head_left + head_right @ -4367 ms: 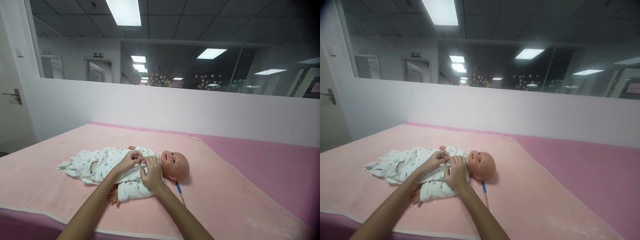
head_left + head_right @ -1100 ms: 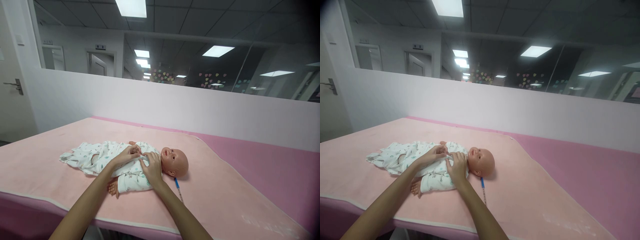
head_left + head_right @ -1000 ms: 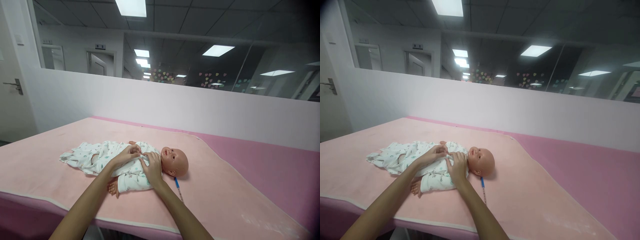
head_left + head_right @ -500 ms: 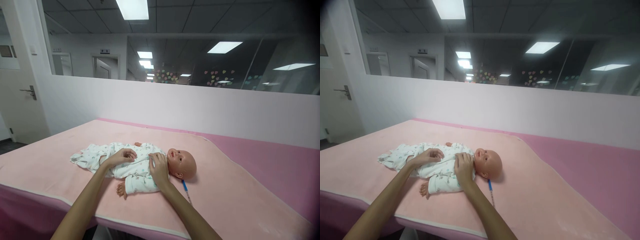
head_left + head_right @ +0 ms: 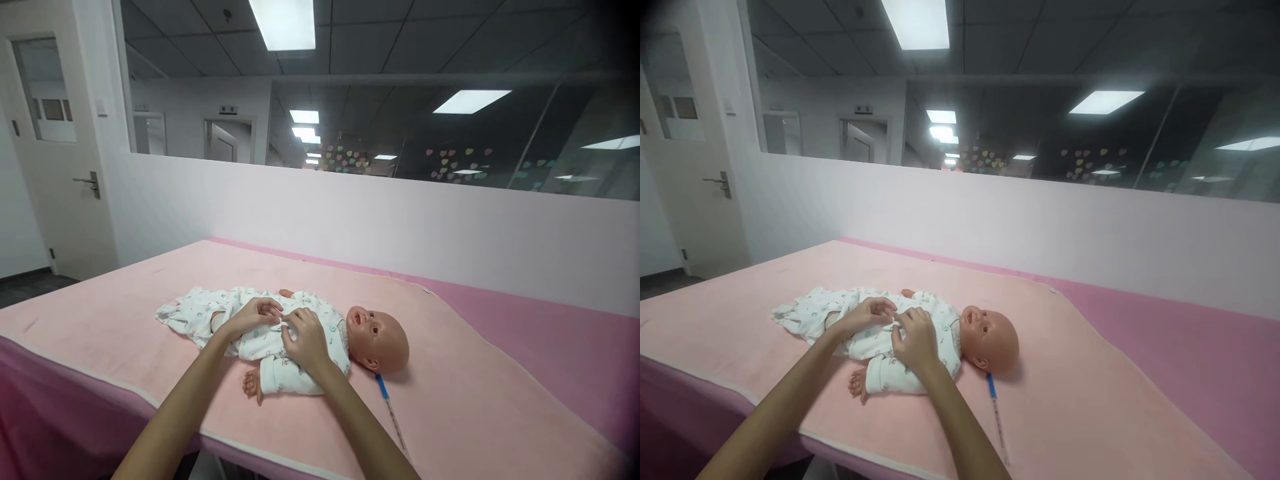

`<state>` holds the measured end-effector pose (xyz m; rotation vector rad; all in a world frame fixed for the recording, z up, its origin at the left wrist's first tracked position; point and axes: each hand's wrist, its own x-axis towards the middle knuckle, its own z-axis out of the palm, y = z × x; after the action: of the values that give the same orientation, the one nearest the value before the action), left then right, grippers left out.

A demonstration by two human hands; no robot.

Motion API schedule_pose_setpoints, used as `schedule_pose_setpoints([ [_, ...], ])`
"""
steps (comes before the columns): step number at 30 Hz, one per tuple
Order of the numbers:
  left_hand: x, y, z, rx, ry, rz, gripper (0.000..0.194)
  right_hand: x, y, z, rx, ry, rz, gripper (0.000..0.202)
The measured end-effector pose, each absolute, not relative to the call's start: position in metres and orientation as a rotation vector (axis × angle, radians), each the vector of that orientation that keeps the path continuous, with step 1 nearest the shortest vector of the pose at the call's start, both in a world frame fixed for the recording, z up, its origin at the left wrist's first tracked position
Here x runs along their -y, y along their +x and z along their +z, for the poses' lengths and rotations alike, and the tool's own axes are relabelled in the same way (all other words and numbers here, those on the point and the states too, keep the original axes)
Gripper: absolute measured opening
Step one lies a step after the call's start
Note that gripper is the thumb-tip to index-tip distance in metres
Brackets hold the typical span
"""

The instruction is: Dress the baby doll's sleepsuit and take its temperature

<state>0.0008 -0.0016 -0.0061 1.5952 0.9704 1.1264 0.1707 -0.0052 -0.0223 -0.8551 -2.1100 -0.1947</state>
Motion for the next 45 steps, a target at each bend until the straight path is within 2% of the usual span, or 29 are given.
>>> schedule_pose_setpoints([
  [12, -0.0018, -0.0041, -0.0084, -0.948, 1.79, 1.04, 0.041, 0.0025, 0.1725, -0.025, 2.064, -0.856, -0.128, 0.014],
  [19, -0.0009, -0.0029, -0.0082, -0.991, 1.774, 1.052, 0.039, 0.0042, 0.1725, -0.0251, 2.075, -0.86, -0.175, 0.018],
  [25, 0.0013, -0.0025, -0.007, -0.997, 1.757, 1.041, 0.037, 0.003, 0.1716, -0.0267, 2.065, -0.899, -0.239, 0.015],
  [34, 0.0022, -0.0016, -0.0063, -0.998, 1.737, 1.043, 0.037, 0.0062, 0.1716, -0.0244, 2.011, -0.883, -0.148, 0.007],
  [45, 0.0041, -0.0006, -0.0047, -0.973, 1.722, 1.037, 0.04, 0.0081, 0.1738, -0.021, 2.014, -0.829, -0.216, 0.013],
])
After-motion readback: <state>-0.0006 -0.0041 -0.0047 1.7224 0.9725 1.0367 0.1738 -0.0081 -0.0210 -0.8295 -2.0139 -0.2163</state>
